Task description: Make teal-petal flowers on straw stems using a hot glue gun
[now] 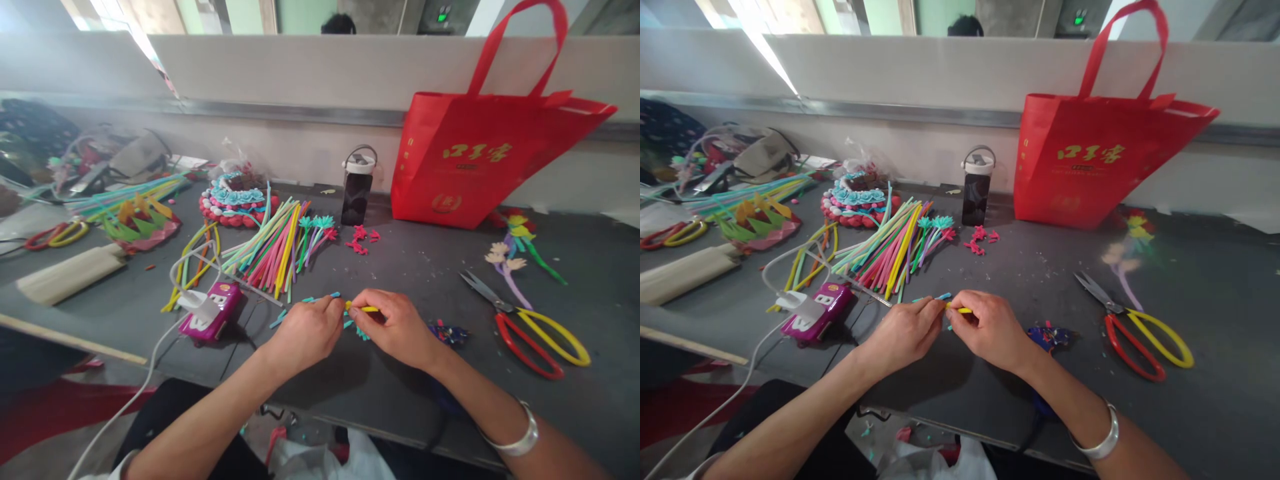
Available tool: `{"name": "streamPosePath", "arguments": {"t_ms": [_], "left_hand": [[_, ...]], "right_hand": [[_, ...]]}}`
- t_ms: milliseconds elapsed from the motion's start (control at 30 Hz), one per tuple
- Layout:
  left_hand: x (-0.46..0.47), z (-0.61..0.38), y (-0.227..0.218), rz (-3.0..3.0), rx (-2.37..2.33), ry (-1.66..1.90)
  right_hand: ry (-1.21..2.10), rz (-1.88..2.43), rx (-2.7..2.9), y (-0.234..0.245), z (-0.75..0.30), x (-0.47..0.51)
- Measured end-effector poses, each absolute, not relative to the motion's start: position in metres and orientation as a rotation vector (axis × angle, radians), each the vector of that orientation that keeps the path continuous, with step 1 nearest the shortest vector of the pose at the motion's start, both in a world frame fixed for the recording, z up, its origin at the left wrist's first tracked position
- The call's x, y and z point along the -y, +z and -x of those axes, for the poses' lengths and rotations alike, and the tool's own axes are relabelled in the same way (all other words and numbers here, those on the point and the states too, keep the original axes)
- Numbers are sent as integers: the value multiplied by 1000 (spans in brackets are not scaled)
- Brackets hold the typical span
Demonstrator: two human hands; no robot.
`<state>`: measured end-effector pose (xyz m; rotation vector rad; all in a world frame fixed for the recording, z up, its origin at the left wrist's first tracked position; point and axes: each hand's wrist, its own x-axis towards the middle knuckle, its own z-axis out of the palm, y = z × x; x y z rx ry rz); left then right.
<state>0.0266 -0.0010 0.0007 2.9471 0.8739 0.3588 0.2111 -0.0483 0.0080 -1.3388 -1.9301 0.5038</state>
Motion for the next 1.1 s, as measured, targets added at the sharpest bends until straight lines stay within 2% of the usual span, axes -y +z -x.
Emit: {"name": "streamPosePath", "arguments": {"t_ms": [167,333,500,800,1000,1100], "left_hand": [[1,-25,2,-2941,-726,381],[1,-18,11,-2630,-374,664],[5,-23,8,-2304,-628,950],[-1,-34,-6,-2386,-993,919],[-5,-29,-10,-2766,-885,559],[-8,-24,-5,-2758,-705,493]], "right_hand": [[446,1232,2046,12,-219,46],[767,1171,1805,13,-223,40],[995,1178,1493,0,-213,38],[580,1314,1711,-5,-200,45],[352,1312,1957,-2,-208,47],[351,1297,1994,6,-214,47]]}}
